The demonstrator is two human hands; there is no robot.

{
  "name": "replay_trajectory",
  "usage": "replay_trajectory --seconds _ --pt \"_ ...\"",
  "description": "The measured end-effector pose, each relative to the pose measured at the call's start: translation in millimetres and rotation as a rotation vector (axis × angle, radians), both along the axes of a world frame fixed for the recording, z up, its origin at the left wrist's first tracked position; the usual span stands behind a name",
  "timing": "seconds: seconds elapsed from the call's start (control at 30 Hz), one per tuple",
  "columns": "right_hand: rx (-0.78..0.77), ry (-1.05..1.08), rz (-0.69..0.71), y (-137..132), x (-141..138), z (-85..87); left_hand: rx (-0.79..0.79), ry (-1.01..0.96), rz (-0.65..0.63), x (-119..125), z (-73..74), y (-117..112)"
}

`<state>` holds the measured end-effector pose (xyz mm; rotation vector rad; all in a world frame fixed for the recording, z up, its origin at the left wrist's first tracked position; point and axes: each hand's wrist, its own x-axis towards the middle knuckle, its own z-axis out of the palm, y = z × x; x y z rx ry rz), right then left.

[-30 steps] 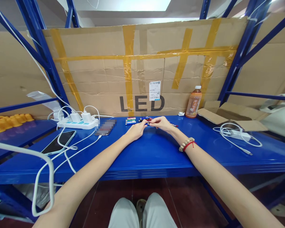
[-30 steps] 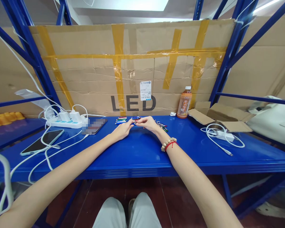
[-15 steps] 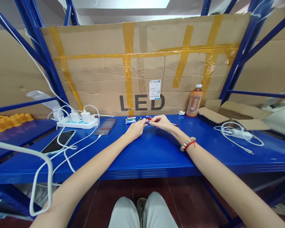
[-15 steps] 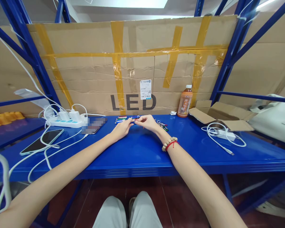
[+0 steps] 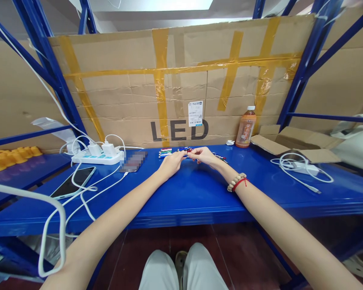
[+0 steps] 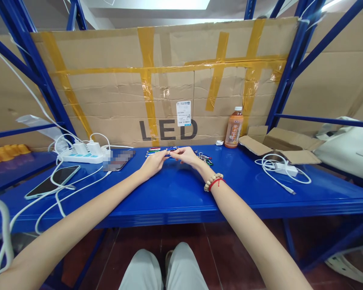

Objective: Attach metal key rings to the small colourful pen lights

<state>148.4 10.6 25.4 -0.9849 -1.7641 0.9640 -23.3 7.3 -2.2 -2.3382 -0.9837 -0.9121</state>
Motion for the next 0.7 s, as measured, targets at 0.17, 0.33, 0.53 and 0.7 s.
replay_trajectory --seconds 0.17,0.33,0.53,0.7 --pt "-0.06 -0.014 -0.053 -3 -2 0.8 -0.039 0.02 0.054 1 1.1 -2" --pt "-0.082 -0.036 -0.074 -1 0 -1.2 -0.092 0.026 0.042 1 4.3 -5" --pt "-0.086 -0.009 -0.069 5 0 -5.5 -0.105 0.028 0.036 2 4.9 -4" --pt "-0.096 0.016 -0.062 7 0 -7.2 -0.129 0.028 0.088 3 4.8 -2"
